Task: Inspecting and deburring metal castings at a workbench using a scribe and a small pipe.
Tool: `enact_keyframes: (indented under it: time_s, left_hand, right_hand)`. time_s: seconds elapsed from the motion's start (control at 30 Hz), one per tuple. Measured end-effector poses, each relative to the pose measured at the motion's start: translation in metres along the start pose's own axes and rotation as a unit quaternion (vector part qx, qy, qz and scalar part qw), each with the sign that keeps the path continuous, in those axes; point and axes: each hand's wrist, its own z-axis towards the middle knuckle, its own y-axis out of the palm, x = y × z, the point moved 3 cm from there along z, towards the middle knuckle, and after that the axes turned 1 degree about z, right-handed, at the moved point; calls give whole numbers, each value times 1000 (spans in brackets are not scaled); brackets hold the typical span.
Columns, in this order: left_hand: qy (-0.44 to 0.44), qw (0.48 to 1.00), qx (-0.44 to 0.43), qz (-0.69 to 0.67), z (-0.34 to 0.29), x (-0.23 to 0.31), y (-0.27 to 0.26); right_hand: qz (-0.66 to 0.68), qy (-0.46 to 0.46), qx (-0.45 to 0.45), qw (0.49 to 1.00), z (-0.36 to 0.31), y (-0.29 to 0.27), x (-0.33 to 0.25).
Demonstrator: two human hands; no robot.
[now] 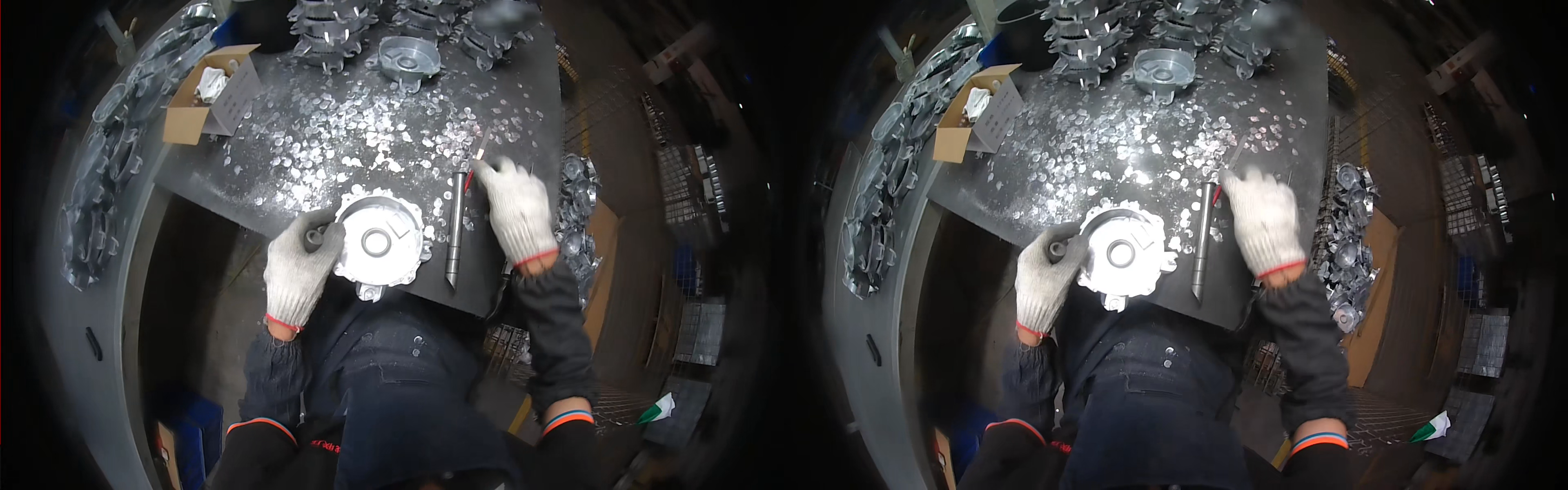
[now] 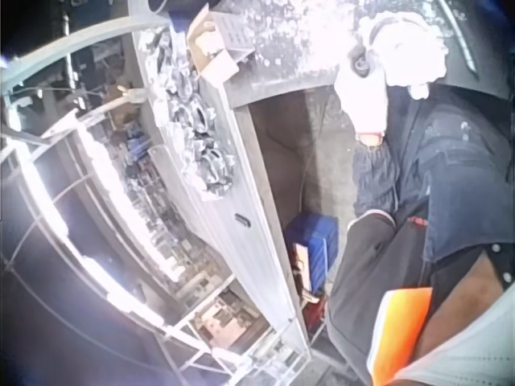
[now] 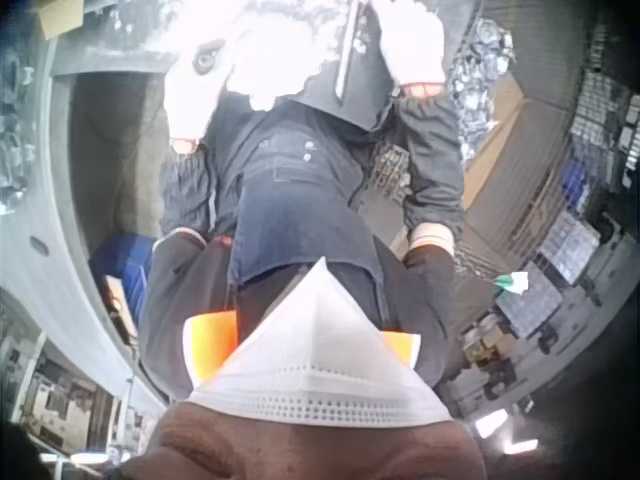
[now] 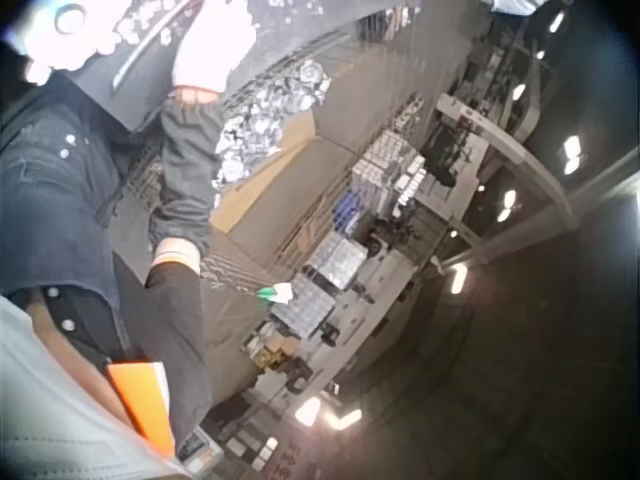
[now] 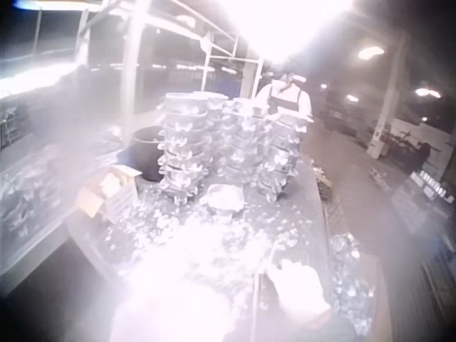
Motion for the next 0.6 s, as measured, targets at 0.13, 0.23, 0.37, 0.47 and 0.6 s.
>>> enact_keyframes:
  time_s: [0.13, 0.23, 0.37, 0.47, 0.6]
  left_hand:
    - [16, 999, -28, -28, 2, -2, 10]
    - [-7, 998, -52, 43, -3, 11, 8]
    - [27, 996, -7, 84, -1, 15, 1]
    - [67, 992, 43, 100, 13, 20, -3]
    - [124, 983, 32, 132, 33, 30, 2]
  right_hand:
    - [-9, -88, -28, 996, 18, 29, 19]
    - [-24, -132, -54, 990, 20, 29, 27]
    - [-58, -202, -114, 971, 22, 13, 20]
    - [-52, -269, -112, 955, 20, 7, 27]
    - [-49, -290, -156, 943, 13, 17, 32]
